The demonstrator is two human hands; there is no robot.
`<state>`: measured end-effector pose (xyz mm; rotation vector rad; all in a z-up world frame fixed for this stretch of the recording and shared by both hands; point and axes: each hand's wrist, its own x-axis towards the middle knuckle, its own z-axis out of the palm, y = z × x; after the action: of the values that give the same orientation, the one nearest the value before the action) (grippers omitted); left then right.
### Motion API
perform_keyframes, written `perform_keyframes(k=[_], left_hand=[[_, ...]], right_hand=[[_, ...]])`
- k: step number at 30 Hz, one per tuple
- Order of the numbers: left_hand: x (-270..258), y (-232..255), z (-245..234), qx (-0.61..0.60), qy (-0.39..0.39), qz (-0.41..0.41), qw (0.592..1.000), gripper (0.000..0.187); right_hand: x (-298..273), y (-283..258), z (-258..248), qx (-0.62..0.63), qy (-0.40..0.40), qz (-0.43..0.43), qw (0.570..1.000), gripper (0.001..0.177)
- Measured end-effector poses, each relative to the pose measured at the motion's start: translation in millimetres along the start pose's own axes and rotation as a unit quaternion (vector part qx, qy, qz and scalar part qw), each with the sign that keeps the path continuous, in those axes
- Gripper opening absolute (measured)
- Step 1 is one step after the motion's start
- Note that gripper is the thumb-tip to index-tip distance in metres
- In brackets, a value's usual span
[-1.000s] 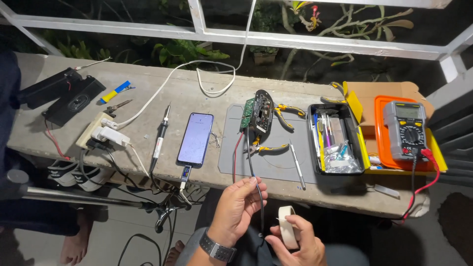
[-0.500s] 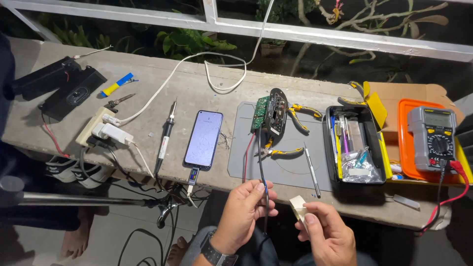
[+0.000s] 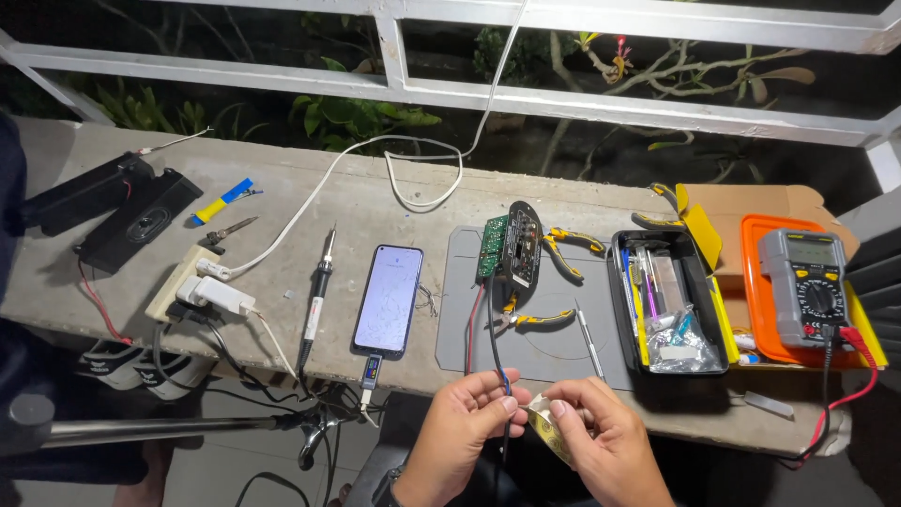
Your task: The person sits on the floor and wraps a black wire with white tape. They briefly interact with a smartphone on the table before continuing to wrap the wire.
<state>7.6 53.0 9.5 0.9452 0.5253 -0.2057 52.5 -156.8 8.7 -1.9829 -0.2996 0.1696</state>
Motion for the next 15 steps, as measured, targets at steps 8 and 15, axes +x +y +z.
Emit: perform_keyframes(k=[8,15], left_hand=[[6.2,-4.2,-6.9,-0.001,-0.017,0.010,1.000,0.045],[7.3,-3.0,-2.3,-0.021,-0.017,0.023,0.999,0.044]], right_hand=[[-1.3,7.9,5.8,0.181,-0.017,0.138,0.974,0.011],[-13.1,36.3,2.3,0.278,0.012,0.096,0.956,0.014]])
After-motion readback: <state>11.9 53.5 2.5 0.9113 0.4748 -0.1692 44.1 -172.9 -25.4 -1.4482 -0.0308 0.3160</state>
